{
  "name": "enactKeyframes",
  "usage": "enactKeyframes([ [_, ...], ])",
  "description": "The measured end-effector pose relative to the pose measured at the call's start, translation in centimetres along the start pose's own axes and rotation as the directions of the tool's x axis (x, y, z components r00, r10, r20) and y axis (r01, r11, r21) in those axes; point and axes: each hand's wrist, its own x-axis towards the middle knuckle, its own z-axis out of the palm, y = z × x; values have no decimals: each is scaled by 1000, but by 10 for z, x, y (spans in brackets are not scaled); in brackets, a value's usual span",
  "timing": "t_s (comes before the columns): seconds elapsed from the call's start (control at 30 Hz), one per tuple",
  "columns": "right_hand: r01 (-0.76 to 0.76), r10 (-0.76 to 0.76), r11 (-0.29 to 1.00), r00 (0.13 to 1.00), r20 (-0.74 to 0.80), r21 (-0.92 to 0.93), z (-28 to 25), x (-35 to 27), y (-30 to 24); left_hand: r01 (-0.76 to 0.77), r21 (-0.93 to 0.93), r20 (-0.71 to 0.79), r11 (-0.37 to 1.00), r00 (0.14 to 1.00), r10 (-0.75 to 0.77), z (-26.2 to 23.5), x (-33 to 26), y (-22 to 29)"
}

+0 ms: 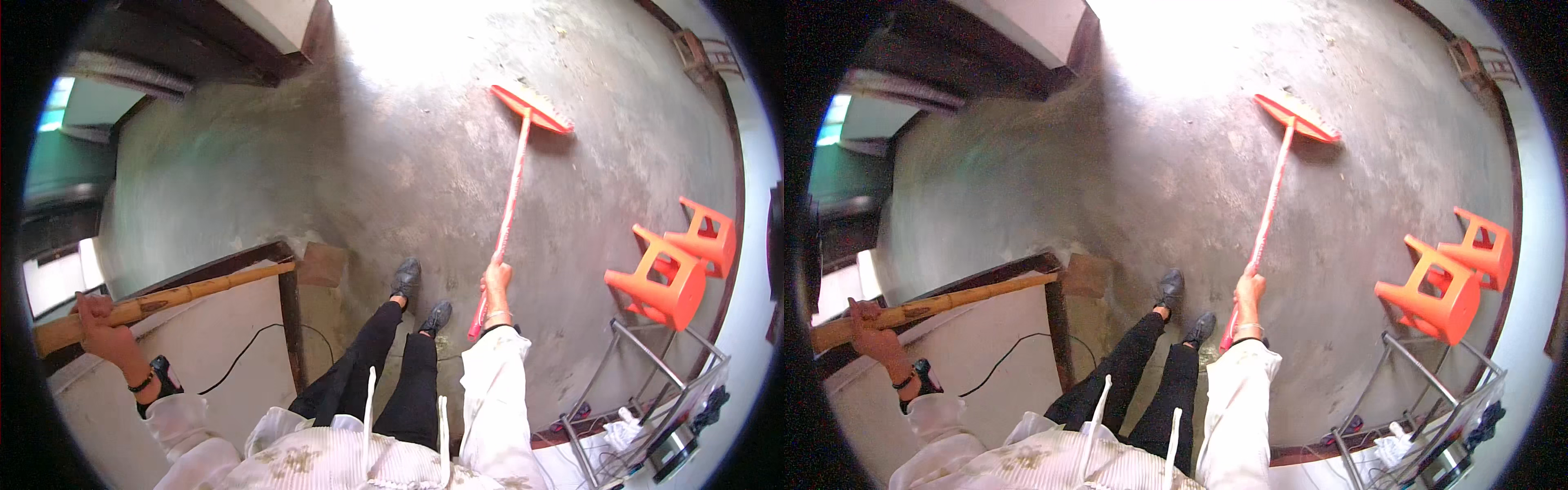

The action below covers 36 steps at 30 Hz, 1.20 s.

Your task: The person assembles a red broom, then sweeps a concrete floor in a room. They move a wooden chair and two red plastic stools aside to clear the area, continue sweeping, and later pick up a shovel to hold while sweeping debris toward the doorway.

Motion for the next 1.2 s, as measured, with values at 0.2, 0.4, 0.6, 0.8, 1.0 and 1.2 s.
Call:
enactKeyframes([
  [0.2, 111, -99, 918, 994, 50, -381, -88, -135, 45, 83, -152, -53, 985, 994, -92, -21, -3, -5],
  [0.4, 115, 33, 682, 982, 188, -722, -111, -214, 122, 147, -189, -205, 971, 961, -185, -30, -7, -15],
  [0.6, 36, 70, 892, 974, 216, -450, 45, -76, -11, 148, -172, -141, 974, 975, -173, -20, -1, -9],
  [0.8, -96, 68, 988, 974, 215, 123, 102, 44, -161, 142, -111, -191, 984, 968, -161, 3, 4, -1],
  [1.0, 103, -90, 969, 994, 67, -223, -101, -57, -37, 133, -121, -118, 984, 982, -147, 18, 9, 4],
  [1.2, 65, -53, 699, 998, 39, -712, -223, -166, 92, 151, -50, -104, 987, 982, -156, 36, 5, 15],
])
